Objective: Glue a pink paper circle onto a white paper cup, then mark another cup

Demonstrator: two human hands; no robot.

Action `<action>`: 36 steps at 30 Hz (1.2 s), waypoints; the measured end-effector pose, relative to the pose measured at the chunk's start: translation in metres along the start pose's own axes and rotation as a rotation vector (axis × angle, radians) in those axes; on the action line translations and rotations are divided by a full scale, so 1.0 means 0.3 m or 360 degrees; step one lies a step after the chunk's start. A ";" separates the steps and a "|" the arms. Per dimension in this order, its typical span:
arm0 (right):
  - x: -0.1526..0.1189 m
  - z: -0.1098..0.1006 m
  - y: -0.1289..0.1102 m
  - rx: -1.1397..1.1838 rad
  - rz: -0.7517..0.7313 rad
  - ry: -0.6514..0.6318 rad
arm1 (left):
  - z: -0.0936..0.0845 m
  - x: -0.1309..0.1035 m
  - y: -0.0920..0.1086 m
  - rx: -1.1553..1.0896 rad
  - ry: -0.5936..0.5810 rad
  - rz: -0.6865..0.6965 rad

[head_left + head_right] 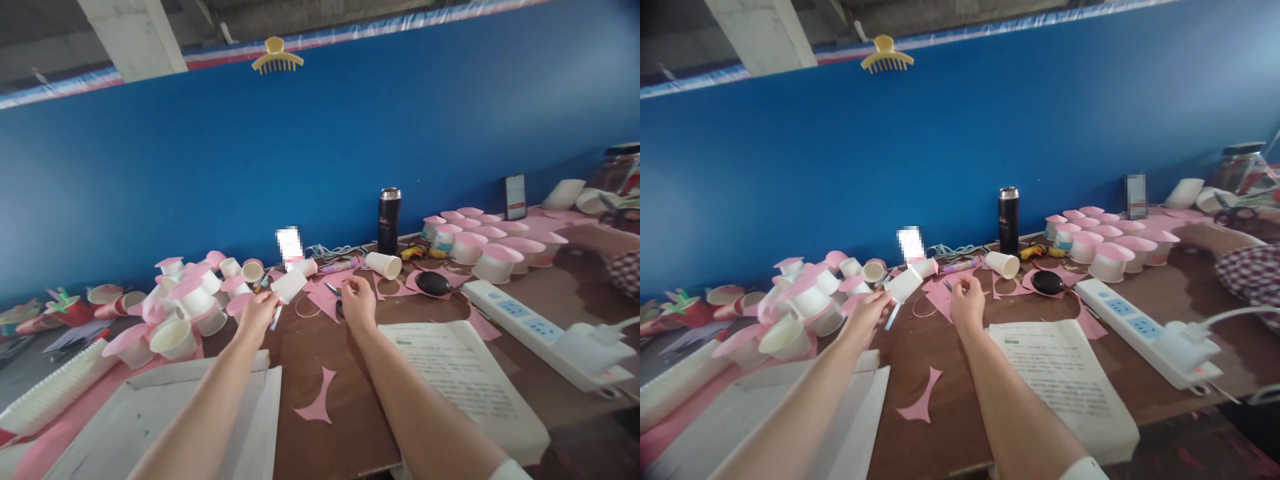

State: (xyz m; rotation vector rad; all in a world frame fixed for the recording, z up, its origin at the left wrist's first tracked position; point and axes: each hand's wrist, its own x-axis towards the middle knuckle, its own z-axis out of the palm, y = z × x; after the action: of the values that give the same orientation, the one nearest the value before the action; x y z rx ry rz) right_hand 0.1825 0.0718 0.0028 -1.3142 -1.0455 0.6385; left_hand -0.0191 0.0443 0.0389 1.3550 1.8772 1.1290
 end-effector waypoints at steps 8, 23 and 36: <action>0.050 -0.041 0.007 -0.0287 0.0019 -0.0050 | -0.081 -0.173 -0.127 -0.0285 -0.0268 -0.0171; -0.052 -0.059 -0.066 -0.1692 -0.0352 -0.0895 | -0.011 -0.244 -0.195 0.0216 0.0189 0.0343; -0.055 -0.121 -0.114 -0.1502 -0.0549 -0.1448 | -0.020 -0.253 -0.192 0.0195 0.0266 0.0369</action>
State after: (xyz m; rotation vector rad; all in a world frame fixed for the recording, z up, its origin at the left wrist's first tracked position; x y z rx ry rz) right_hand 0.2015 0.0342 0.0344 -1.5717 -2.4690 0.4738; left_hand -0.0259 -0.0368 -0.0111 1.6253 1.9724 1.2936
